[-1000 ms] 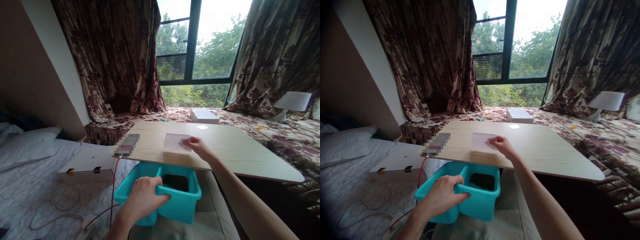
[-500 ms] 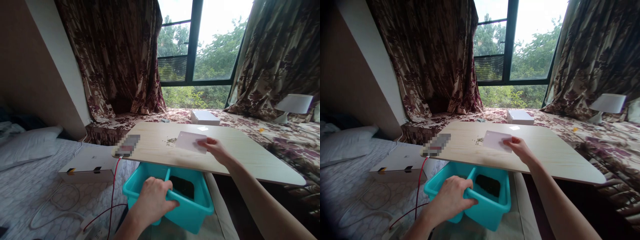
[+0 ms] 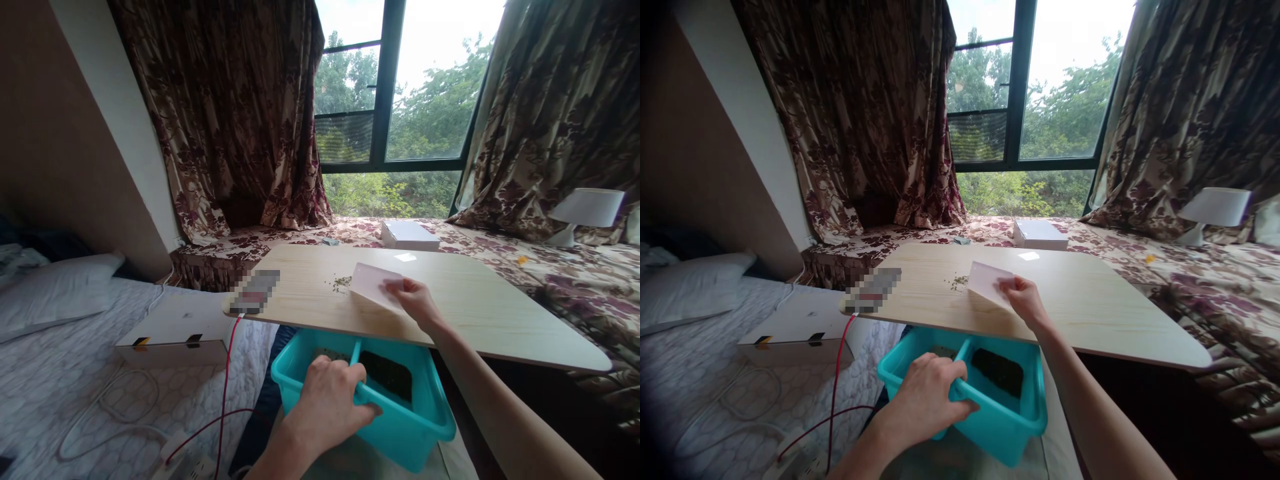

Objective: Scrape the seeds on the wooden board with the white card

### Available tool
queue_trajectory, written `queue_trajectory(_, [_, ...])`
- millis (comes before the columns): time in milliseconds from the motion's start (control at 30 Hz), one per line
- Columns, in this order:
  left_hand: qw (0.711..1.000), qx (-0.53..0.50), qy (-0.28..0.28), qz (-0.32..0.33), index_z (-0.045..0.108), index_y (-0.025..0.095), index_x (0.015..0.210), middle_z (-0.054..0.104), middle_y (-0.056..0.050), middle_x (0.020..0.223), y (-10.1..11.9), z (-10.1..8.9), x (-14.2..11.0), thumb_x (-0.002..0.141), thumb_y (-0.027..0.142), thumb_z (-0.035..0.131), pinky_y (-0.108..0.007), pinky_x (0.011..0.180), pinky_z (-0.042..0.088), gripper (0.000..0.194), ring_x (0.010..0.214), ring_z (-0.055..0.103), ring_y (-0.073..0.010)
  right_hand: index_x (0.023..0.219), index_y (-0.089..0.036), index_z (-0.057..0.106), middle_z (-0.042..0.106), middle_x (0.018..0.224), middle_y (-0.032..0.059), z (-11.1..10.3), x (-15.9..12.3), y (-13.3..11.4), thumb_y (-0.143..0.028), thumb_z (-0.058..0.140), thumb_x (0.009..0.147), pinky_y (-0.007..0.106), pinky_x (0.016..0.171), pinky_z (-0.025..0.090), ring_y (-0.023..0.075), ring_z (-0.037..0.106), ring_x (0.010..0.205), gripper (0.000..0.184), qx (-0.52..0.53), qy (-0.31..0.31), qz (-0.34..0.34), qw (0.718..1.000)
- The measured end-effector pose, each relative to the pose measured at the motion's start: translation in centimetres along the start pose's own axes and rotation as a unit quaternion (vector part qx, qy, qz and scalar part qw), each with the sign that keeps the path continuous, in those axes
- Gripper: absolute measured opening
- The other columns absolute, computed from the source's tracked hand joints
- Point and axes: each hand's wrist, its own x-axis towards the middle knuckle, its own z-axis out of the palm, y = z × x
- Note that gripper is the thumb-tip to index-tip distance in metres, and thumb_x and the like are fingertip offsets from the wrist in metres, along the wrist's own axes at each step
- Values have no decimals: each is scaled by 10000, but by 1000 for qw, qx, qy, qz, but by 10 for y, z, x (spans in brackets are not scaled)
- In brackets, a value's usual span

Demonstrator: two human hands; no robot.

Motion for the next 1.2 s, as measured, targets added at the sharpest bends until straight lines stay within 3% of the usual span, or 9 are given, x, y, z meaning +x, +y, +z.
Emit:
queue_trajectory(200, [1000,-10,4,11,636,258,862,657,-8,802,1,0,1,678,489,655,-348,817,376,296,844,573,-229,810,-131,720,720,749,85,-5,-3,0,-448,724,569,314,578,485,196,630,634,398,-4,40,7,999])
queue_trajectory(367, [1000,0,6,16,637,251,859,655,-8,790,2,-1,1,687,491,643,-338,804,381,295,834,573,-226,824,-130,724,720,745,85,-3,-13,4,-443,726,573,304,555,491,200,639,625,401,3,31,25,999])
queue_trajectory(533, [1000,2,6,21,641,249,851,656,-5,776,3,-4,2,683,488,645,-335,809,380,292,810,573,-218,802,-144,729,731,779,96,3,-27,-3,-478,752,535,323,590,516,224,659,667,428,16,-6,29,999])
queue_trajectory(733, [999,10,13,27,652,250,842,652,-6,737,3,-3,2,692,481,627,-337,818,379,276,781,581,-211,808,-177,735,738,845,89,4,-48,-17,-509,744,558,342,628,532,246,671,732,415,15,-114,36,993])
queue_trajectory(800, [999,9,13,28,655,250,838,653,-8,727,2,-2,2,689,481,626,-341,820,379,276,780,583,-215,811,-174,736,738,840,90,2,-48,-18,-511,744,561,341,622,530,244,669,724,420,15,-124,39,991])
queue_trajectory(1000, [999,-2,19,36,655,247,822,653,-3,719,-1,3,3,669,462,644,-349,859,369,264,744,587,-199,899,-139,717,729,851,111,-5,-14,-3,-493,709,596,340,610,500,227,647,695,466,2,44,-8,999])
queue_trajectory(1200, [999,0,18,33,654,249,825,648,5,711,-1,5,3,657,466,657,-362,913,352,275,749,598,-192,852,-141,713,728,813,89,-2,18,14,-410,645,655,325,643,477,219,637,722,341,-54,77,-56,994])
